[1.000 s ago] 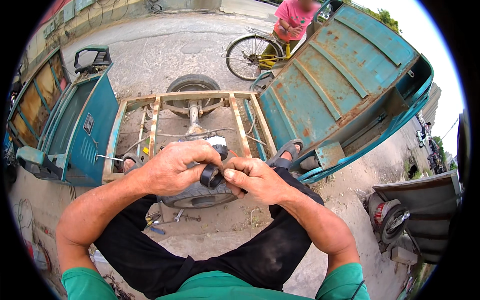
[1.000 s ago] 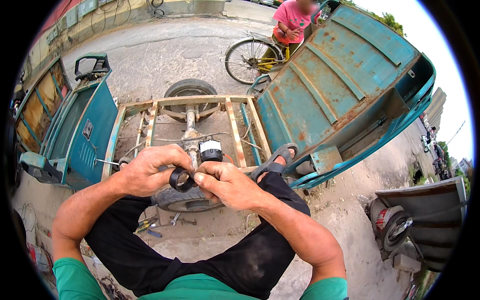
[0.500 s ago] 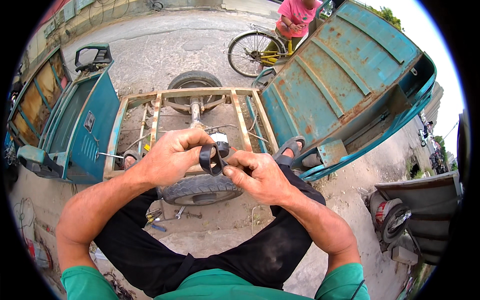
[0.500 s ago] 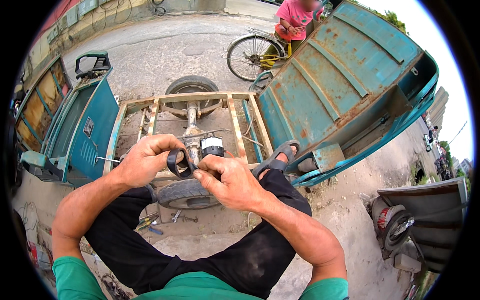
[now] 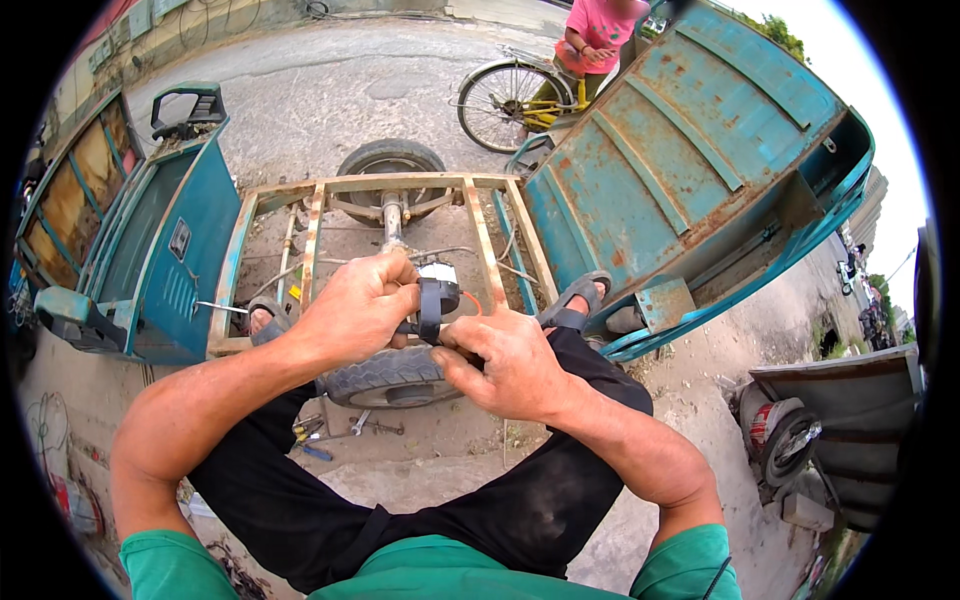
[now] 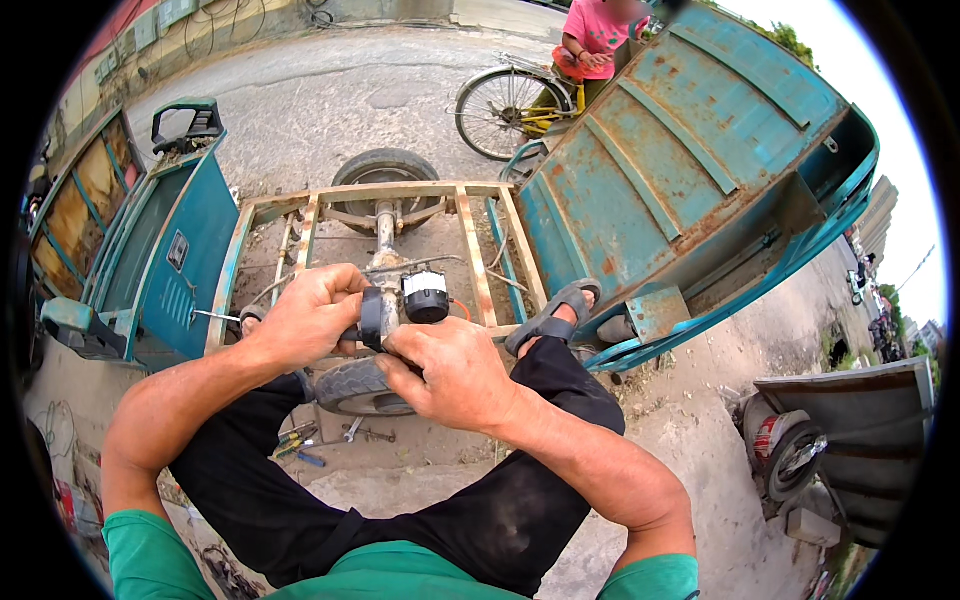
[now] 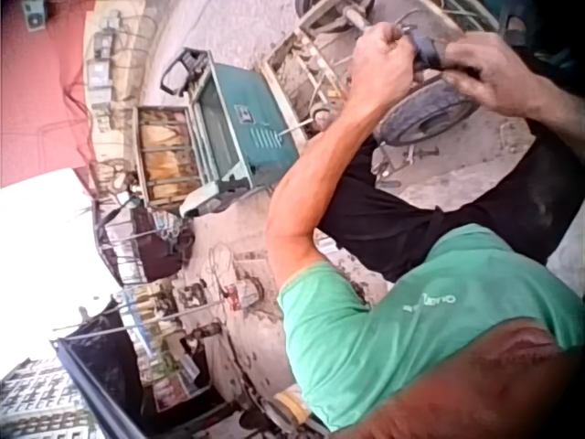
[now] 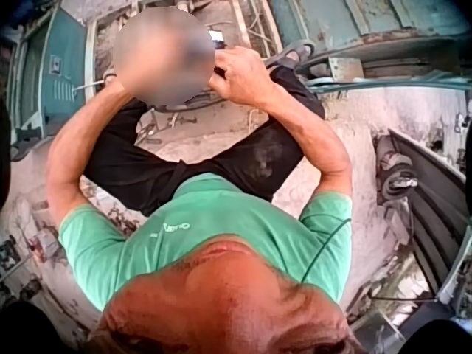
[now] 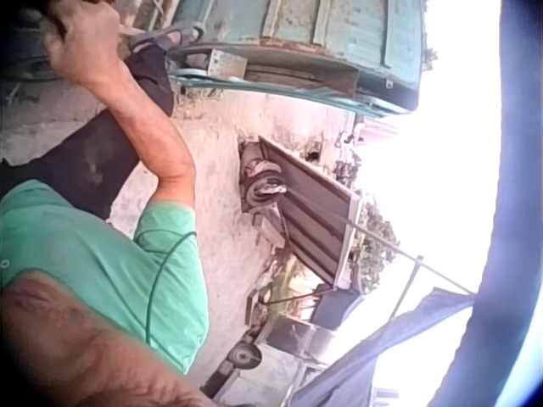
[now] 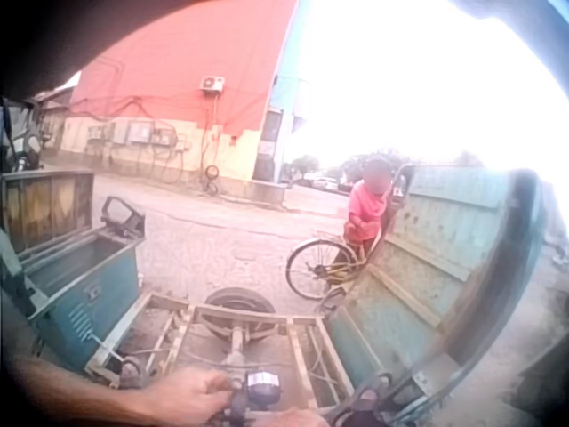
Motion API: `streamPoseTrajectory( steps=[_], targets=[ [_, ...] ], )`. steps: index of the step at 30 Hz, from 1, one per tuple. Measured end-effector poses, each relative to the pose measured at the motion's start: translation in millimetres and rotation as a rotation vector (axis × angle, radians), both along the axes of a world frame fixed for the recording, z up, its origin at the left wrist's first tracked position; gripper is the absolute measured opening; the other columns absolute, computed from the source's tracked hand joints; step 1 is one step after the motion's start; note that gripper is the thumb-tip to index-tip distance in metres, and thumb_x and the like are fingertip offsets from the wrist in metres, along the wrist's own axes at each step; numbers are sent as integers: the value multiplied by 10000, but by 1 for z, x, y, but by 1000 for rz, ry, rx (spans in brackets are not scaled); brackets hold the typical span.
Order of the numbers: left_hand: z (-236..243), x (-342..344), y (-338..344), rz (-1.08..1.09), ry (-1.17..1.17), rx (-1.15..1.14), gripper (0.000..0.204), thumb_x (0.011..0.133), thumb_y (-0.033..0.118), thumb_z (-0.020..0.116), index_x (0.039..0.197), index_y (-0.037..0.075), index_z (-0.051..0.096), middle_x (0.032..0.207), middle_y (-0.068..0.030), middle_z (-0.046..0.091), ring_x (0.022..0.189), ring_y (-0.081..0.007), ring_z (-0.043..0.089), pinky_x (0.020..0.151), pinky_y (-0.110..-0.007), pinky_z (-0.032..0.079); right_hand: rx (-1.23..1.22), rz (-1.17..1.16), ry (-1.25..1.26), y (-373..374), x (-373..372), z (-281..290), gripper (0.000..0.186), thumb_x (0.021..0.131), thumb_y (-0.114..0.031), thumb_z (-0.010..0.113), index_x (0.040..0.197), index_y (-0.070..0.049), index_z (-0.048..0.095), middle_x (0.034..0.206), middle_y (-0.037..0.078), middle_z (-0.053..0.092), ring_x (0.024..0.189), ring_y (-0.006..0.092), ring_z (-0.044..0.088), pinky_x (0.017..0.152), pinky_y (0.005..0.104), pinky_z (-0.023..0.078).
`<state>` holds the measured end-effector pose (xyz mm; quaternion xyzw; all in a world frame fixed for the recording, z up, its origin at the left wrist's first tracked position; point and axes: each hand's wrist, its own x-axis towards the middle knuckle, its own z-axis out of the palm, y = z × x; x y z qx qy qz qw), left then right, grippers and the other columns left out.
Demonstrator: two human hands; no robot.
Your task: The person sits on the ground and works on the wiring of a teal three-wheeled vehicle frame. They strip wire ends, twist them together, and wrap the connections with black electrical tape. The person handles multiple wires and secures them to the frame.
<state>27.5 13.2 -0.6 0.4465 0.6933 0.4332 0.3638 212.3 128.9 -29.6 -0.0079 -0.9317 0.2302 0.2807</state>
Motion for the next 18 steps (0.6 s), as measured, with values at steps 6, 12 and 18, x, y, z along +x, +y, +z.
streamPoseTrajectory(
  steps=[6,12,18],
  targets=[
    [-5,-14,5,-79,-23,48,387,964,117,528,1299,-76,545,838,-62,672,693,-100,641,597,-271,510,-413,-154,-245,5,-1,6,276,941,-227,677,983,46,675,665,111,640,597,160,584,582,353,483],
    [0,-17,-5,-117,-24,37,449,987,148,552,1376,-69,496,841,-57,671,707,-95,618,606,-272,507,-304,-125,69,1,-3,-6,406,840,-78,770,1206,-25,603,685,46,603,610,163,597,605,352,491],
    [3,-9,-4,-60,-36,-25,431,997,165,587,1369,-38,511,867,-39,683,717,-87,635,635,-254,527,278,-12,318,-1,-8,0,487,744,-68,834,1192,-109,647,713,14,575,584,201,573,587,356,411]
  ],
)
